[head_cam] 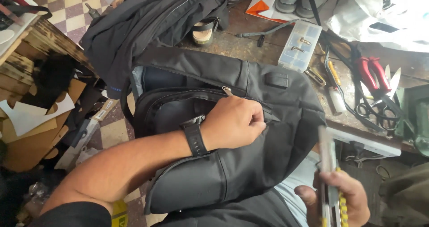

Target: The person uses a utility knife to cut a loose strap or piece of fabric from a black backpack and then points to a pin stuck in the fabric.

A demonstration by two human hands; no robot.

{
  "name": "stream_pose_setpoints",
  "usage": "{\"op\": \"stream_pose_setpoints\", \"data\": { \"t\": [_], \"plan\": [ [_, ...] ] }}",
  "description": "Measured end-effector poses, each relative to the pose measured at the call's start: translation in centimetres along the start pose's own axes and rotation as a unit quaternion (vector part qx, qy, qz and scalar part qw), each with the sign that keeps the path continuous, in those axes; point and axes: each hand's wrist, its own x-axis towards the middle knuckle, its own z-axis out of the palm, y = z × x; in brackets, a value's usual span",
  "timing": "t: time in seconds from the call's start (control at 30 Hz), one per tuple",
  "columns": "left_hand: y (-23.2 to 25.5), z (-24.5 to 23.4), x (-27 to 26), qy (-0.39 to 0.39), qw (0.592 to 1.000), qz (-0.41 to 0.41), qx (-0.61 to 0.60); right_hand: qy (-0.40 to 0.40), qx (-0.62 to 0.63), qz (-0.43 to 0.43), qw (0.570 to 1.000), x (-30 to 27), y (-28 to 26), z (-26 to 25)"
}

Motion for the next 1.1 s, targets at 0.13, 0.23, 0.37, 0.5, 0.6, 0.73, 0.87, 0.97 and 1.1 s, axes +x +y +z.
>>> {"op": "stream_pose_setpoints", "data": {
  "t": [0.13, 0.23, 0.37, 0.5, 0.6, 0.73, 0.87, 0.97, 1.1],
  "plan": [
    [0.2, -0.2, -0.5, 0.008, 1.000, -0.002, -0.016, -0.002, -0.113, 0.095, 0.989, 2.1, -8.5, 1.5],
    [1.0, -0.9, -0.8, -0.015, 0.996, -0.064, -0.057, -0.009, -0.110, 0.066, 0.992, 3.3, -8.7, 3.0],
    [1.5, -1.1, -1.5, -0.015, 0.985, -0.114, -0.129, -0.046, -0.144, 0.045, 0.987, 2.6, -6.5, 3.6],
    [1.6, -0.5, -2.0, 0.019, 0.972, -0.114, -0.203, -0.192, -0.049, 0.078, 0.977, 0.9, -0.5, 3.2],
    [1.6, -0.3, -2.3, 0.026, 0.967, -0.119, -0.226, -0.065, -0.280, 0.125, 0.950, 0.7, -5.1, 5.8],
    [1.8, -0.5, -2.6, 0.024, 0.963, -0.124, -0.236, -0.068, -0.269, 0.142, 0.950, 1.1, -6.0, 6.2],
    [2.0, -0.8, -2.7, 0.023, 0.964, -0.133, -0.229, -0.043, -0.238, 0.121, 0.963, 1.2, -6.0, 6.6],
    [2.0, -0.8, -2.7, 0.026, 0.963, -0.132, -0.234, -0.040, -0.248, 0.122, 0.960, 1.0, -5.5, 6.6],
    [1.9, -0.6, -2.7, 0.033, 0.963, -0.129, -0.235, -0.065, -0.265, 0.121, 0.954, 1.1, -5.8, 6.2]
  ]
}}
